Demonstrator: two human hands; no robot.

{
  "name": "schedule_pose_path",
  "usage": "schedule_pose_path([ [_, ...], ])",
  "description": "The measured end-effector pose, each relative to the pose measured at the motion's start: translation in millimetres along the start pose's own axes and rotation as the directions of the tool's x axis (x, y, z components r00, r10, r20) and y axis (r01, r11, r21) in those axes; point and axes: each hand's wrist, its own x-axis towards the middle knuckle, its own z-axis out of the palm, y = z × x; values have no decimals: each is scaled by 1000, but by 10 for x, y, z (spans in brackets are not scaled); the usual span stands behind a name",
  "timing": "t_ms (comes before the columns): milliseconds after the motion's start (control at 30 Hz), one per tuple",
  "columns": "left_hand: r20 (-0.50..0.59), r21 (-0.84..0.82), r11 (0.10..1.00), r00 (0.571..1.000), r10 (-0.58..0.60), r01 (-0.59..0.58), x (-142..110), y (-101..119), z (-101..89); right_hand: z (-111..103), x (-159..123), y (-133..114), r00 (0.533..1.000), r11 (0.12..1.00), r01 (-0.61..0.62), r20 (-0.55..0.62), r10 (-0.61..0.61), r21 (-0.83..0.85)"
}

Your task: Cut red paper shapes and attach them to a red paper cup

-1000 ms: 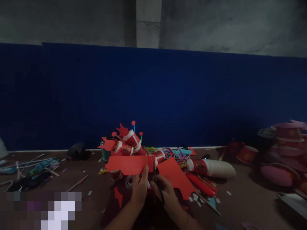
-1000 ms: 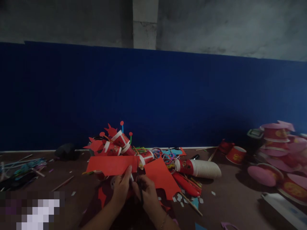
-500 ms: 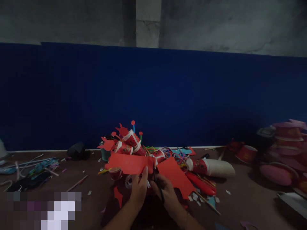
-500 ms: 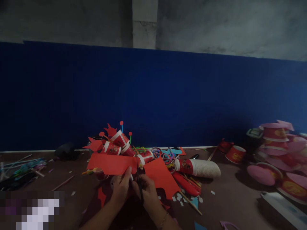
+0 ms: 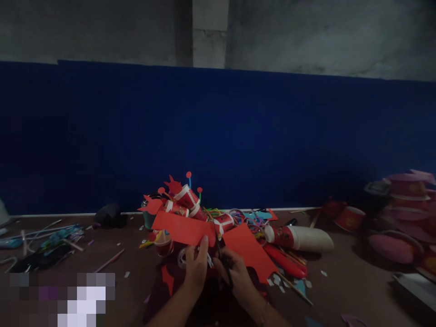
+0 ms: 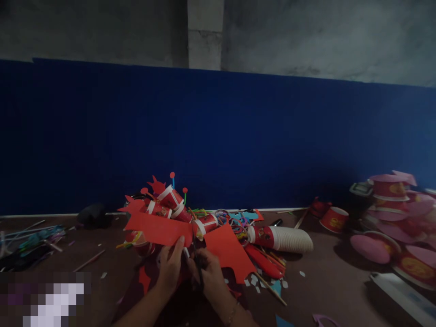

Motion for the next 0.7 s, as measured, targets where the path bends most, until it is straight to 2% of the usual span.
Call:
schedule_pose_path([
  [100, 16, 120, 987, 995, 101, -102, 17, -21, 9, 7, -3, -35, 1000, 1000, -24, -4, 24, -6],
  [167, 54, 149, 975, 986, 159, -166, 30, -13, 15, 16, -4, -45, 999, 999, -34, 0, 34, -6],
  [267, 53, 154, 962, 974, 218, -224, 55, 3, 20, 25, -1, -20, 999, 999, -34, 17, 34, 1],
  [367, 39, 76, 962, 965, 259, -261, 70, 13, 31, 21, 1, 20, 999, 1000, -29, 43, 29, -5],
  [467, 69, -22, 960, 957, 280, -280, 58, 30, 47, 10, -2, 41, 998, 1000, -18, 63, 19, -19],
  [567, 101, -32, 962, 957, 273, -272, 36, 52, 53, 1, -7, 50, 996, 999, -37, 77, 38, -15],
  [700, 46, -18, 961, 960, 278, -277, 38, 66, 46, 1, -1, 64, 991, 998, -65, 117, 66, -6],
])
